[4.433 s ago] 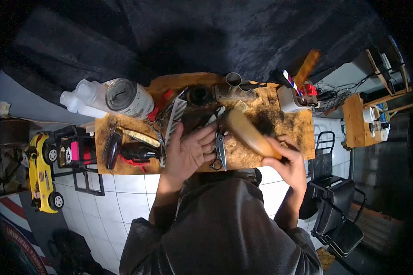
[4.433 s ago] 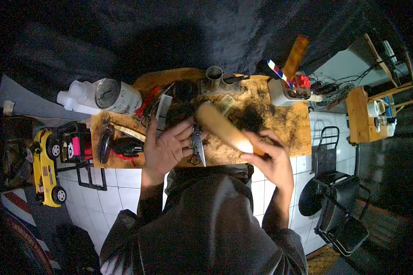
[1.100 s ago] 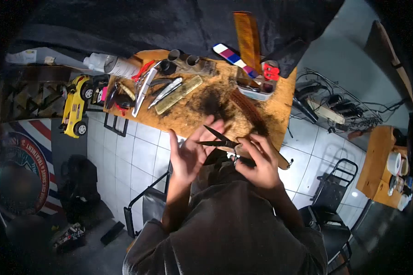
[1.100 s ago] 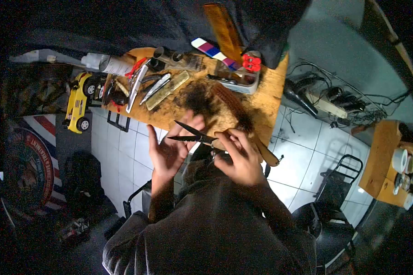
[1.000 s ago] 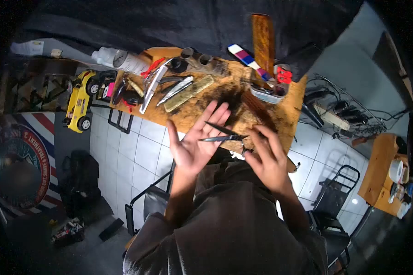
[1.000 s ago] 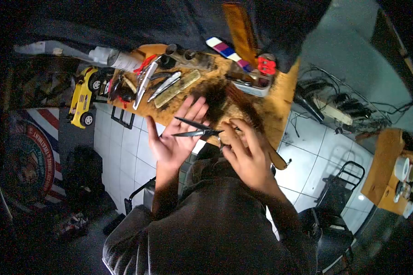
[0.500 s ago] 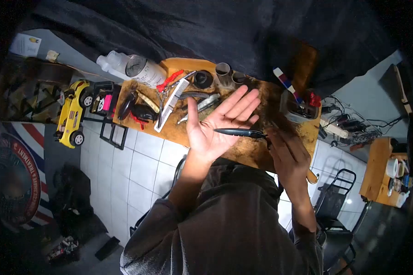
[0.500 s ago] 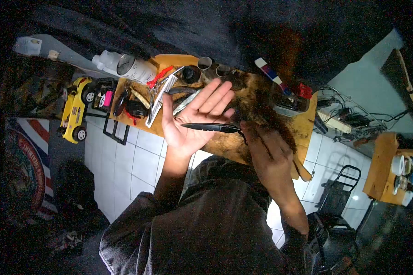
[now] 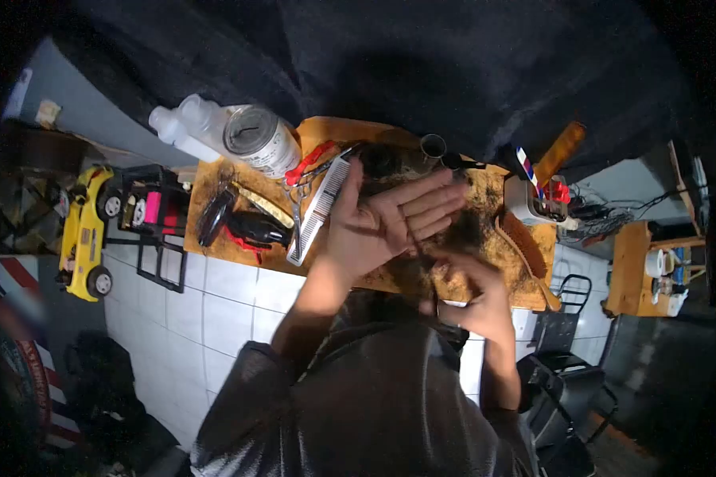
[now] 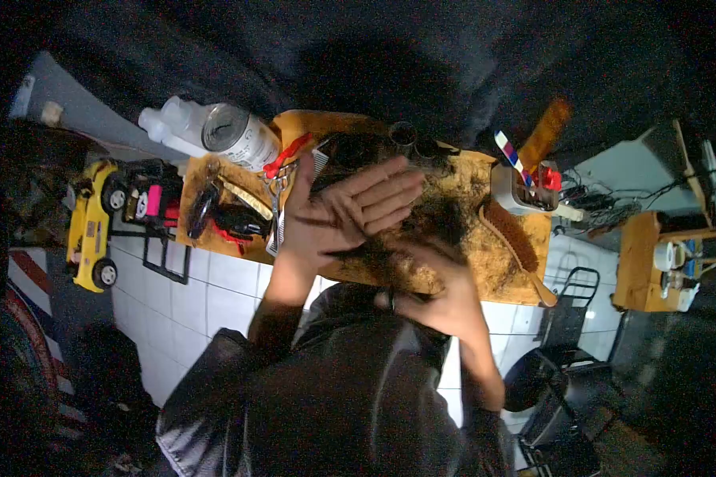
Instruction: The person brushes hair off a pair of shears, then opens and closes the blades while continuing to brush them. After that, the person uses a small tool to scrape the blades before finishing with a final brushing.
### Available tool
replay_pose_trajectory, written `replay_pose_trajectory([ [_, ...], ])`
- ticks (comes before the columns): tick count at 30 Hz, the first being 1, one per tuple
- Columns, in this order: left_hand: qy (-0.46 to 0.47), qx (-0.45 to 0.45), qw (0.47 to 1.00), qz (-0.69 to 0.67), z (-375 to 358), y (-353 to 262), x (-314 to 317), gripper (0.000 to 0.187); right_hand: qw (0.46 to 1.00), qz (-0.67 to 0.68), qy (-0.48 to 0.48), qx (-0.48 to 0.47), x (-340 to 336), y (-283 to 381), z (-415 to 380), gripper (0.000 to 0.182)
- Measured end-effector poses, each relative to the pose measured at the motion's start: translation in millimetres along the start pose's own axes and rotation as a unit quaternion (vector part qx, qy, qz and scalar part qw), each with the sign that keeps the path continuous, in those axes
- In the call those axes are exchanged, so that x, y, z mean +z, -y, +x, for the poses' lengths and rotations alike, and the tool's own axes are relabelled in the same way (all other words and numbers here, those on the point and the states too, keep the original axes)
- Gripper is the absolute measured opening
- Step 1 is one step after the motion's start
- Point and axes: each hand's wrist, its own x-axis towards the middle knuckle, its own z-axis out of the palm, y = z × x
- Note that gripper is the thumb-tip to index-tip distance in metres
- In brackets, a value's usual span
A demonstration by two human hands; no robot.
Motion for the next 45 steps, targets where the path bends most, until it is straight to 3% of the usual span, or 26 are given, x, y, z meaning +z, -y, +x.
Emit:
replay_pose_trajectory([
  [2, 0.026, -0.066, 0.997, -0.02, -5.5, -11.6, -2.7, 0.11, 0.952, 0.268, 0.143, 0.029, 17.7, -8.5, 0.3, 0.071],
  [4, 0.064, -0.118, 0.987, -0.091, -7.9, -18.9, -4.9, 0.107, 0.856, 0.458, 0.235, 0.043, 42.4, -7.2, 4.0, 0.075],
  [5, 0.082, -0.144, 0.978, -0.123, -8.8, -22.1, -7.0, 0.106, 0.831, 0.478, 0.28, 0.043, 50.5, -3.2, 9.5, 0.073],
  [7, 0.097, -0.152, 0.973, -0.146, -14.2, -25.4, -8.5, 0.106, 0.8, 0.521, 0.298, -0.003, 72.4, 5.1, 17.6, 0.072],
  [10, 0.116, -0.153, 0.97, -0.149, -24.0, -32.3, -0.5, 0.108, 0.746, 0.595, 0.299, 0.016, 92.9, 13.4, 20.7, 0.07],
  [13, 0.121, -0.144, 0.965, -0.182, -33.5, -40.0, 2.5, 0.107, 0.807, 0.507, 0.299, 0.044, 101.0, 8.7, 19.4, 0.064],
  [15, 0.109, -0.129, 0.972, -0.165, -40.6, -44.5, 2.4, 0.108, 0.816, 0.522, 0.247, -0.035, 114.7, 16.4, 25.7, 0.053],
  [19, 0.086, -0.106, 0.983, -0.127, -52.7, -47.1, -2.6, 0.108, 0.816, 0.562, 0.124, 0.061, 121.1, 29.3, 4.4, 0.058],
  [23, -0.023, -0.062, 0.996, -0.057, -56.4, -44.3, -10.6, 0.1, 0.752, 0.607, 0.255, -0.028, 121.0, -10.4, 9.8, 0.088],
  [24, -0.053, -0.027, 0.998, 0.003, -59.7, -40.9, -8.4, 0.091, 0.747, 0.611, 0.263, 0.007, 115.6, -3.6, 8.6, 0.092],
  [25, -0.047, -0.013, 0.998, 0.03, -63.8, -37.9, -4.7, 0.083, 0.741, 0.614, 0.269, 0.042, 111.3, -0.1, 7.2, 0.096],
  [28, 0.013, 0.039, 0.996, 0.081, -71.5, -23.4, 4.0, 0.059, 0.741, 0.609, 0.282, -0.015, 106.6, -9.1, 14.4, 0.104],
  [30, 0.018, 0.028, 0.994, 0.103, -69.7, -16.7, 11.9, 0.052, 0.741, 0.602, 0.296, -0.026, 100.1, -13.7, 13.2, 0.109],
  [35, 0.08, 0.068, 0.989, 0.101, -50.5, 6.1, -2.3, 0.034, 0.749, 0.601, 0.28, -0.017, 72.7, -26.6, -9.3, 0.109],
  [36, 0.014, 0.043, 0.991, 0.122, -48.3, 7.1, 9.5, 0.029, 0.749, 0.6, 0.28, -0.019, 66.6, -30.1, -13.2, 0.109],
  [45, -0.064, 0.057, 0.987, 0.138, 0.6, 57.7, 33.8, 0.024, 0.778, 0.582, 0.235, -0.008, 4.9, -37.1, -45.4, 0.1],
])
